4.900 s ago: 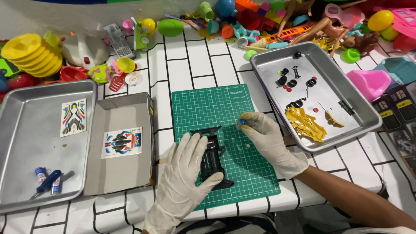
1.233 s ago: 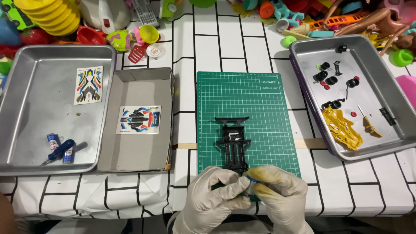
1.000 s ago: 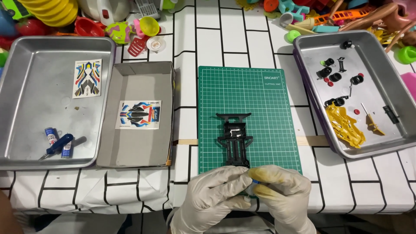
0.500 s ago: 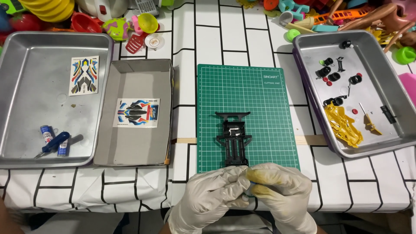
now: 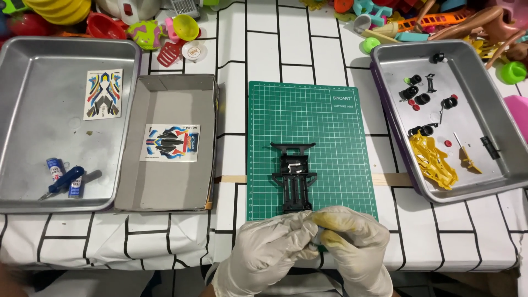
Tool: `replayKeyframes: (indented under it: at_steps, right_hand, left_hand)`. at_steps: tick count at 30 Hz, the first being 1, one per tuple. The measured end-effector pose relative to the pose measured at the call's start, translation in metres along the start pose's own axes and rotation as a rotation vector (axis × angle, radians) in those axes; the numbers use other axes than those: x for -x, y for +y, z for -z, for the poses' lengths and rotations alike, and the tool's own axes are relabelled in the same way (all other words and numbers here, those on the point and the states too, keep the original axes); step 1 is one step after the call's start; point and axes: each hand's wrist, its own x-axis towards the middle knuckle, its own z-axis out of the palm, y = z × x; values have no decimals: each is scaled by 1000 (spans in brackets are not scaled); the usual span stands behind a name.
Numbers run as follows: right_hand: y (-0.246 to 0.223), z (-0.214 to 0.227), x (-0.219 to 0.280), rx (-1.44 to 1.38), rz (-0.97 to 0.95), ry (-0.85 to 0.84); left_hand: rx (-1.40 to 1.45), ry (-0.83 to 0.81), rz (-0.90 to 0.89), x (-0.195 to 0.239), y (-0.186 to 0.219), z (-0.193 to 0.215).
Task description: The person opens a box containing a model kit and removes the parts. They place the components on a green cutting mat and begin assembling a black plastic frame. The person inserts small cylindrical batteries into the frame and attaches additional black plastic pieces to complete the assembly.
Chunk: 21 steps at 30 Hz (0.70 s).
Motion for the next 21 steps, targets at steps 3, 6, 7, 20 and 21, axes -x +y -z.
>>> replayKeyframes:
  at_steps: [3, 6, 7, 20, 21]
  right_hand:
    - [2, 7, 0, -1, -42, 63]
    - [1, 15, -5, -5, -111, 113]
    - [1, 15, -5, -23, -168, 192]
    - [-18, 23, -51, 540, 204, -298]
    - [-18, 25, -52, 541, 203, -297]
  left_hand:
    - [146, 194, -155, -24, 16, 17]
    - [-31, 257, -132, -34, 31, 20]
    - [43, 273, -125, -35, 34, 18]
    - [126, 175, 265, -30, 16, 13]
    - [127, 173, 265, -33, 20, 18]
